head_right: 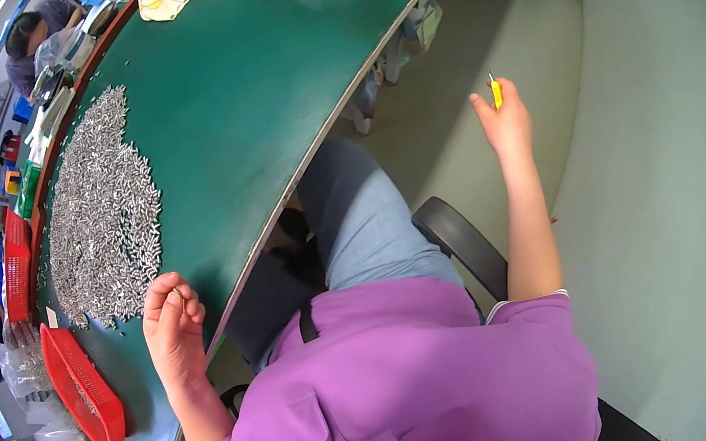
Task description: Sorting through a large pile of small metal pins on a workbench and placing them into a tray.
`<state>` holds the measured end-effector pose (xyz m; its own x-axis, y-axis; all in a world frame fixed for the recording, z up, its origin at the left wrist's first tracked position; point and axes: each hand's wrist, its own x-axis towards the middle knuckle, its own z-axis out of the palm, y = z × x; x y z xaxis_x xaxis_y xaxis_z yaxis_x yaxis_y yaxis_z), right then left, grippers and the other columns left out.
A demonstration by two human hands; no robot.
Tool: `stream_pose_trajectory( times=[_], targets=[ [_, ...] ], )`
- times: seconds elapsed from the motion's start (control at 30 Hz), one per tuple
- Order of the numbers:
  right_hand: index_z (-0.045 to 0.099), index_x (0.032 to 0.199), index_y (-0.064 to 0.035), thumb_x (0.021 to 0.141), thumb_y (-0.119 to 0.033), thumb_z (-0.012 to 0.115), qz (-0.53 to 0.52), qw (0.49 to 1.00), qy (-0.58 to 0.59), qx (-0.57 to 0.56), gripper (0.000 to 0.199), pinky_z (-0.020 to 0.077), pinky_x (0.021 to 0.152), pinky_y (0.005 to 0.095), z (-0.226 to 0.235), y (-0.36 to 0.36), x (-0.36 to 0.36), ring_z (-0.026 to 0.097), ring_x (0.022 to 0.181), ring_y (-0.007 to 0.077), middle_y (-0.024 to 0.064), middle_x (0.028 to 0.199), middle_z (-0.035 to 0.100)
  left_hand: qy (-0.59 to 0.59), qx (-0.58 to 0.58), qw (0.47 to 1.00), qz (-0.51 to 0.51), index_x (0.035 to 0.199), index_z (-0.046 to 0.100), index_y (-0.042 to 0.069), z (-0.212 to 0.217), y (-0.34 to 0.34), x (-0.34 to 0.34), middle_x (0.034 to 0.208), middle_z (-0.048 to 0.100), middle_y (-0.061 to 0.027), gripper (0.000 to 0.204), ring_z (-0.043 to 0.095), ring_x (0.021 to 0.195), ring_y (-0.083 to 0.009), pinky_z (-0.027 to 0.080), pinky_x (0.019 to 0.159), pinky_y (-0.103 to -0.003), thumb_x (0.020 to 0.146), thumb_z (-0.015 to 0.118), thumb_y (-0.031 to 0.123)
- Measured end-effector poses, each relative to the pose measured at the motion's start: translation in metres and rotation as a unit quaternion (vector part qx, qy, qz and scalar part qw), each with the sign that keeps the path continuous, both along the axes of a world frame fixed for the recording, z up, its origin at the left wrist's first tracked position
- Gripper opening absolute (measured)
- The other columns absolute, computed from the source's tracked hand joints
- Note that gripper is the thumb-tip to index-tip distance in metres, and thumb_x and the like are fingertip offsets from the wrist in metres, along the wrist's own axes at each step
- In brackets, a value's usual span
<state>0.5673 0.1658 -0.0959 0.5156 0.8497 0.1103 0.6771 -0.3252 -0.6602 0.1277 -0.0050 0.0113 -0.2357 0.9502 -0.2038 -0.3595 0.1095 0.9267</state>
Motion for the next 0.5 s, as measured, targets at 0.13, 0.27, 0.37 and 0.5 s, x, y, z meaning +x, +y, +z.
stream_pose_trajectory(
  times=[0.13, 0.27, 0.37, 0.5],
  targets=[
    [0.06, 0.11, -0.0064, 0.09, -0.038, 0.063, 0.042, 0.996, 0.031, 0.076, 0.038, 0.0487, 0.073, 0.0337, 0.012, 0.0, -0.005, 0.061, 0.077, 0.0208, 0.0093, 0.087, 0.065, 0.007, -0.008, 1.0, -0.029, 0.1, 0.057, 0.005, 0.003, -0.001, -0.006, 0.09, 0.057, -0.0056, 0.008, 0.051, 0.071, -0.0103, 0.042, 0.062, -0.023, 0.092, 0.058, 0.004],
    [0.057, 0.125, -0.0094, 0.097, -0.027, 0.051, 0.203, 0.965, 0.08, 0.148, 0.033, 0.0484, 0.087, 0.0335, 0.051, -0.002, -0.067, 0.063, 0.098, 0.0256, 0.0131, 0.111, 0.064, 0.012, 0.007, 1.0, -0.029, 0.099, 0.056, 0.006, 0.004, -0.006, -0.022, 0.089, 0.057, -0.0058, 0.007, 0.051, 0.069, -0.0107, 0.042, 0.061, -0.023, 0.092, 0.058, 0.005],
    [0.055, 0.127, -0.0109, 0.095, -0.02, 0.052, 0.378, 0.911, 0.041, 0.162, 0.034, 0.0502, 0.081, 0.0377, 0.095, -0.012, -0.141, 0.062, 0.095, 0.0285, 0.0129, 0.109, 0.06, 0.018, -0.008, 0.999, -0.044, 0.099, 0.055, 0.006, 0.006, -0.01, -0.033, 0.089, 0.059, -0.0069, 0.007, 0.054, 0.07, -0.0117, 0.045, 0.061, -0.024, 0.093, 0.058, 0.007],
    [0.052, 0.13, -0.0116, 0.09, -0.013, 0.057, 0.51, 0.834, -0.125, 0.168, 0.04, 0.0479, 0.081, 0.0389, 0.116, 0.005, -0.205, 0.057, 0.093, 0.0286, 0.0091, 0.097, 0.057, 0.015, -0.039, 0.997, -0.063, 0.102, 0.055, 0.005, 0.015, -0.002, -0.038, 0.091, 0.062, -0.0076, 0.009, 0.058, 0.074, -0.0131, 0.049, 0.065, -0.026, 0.093, 0.056, 0.005]
  ],
)
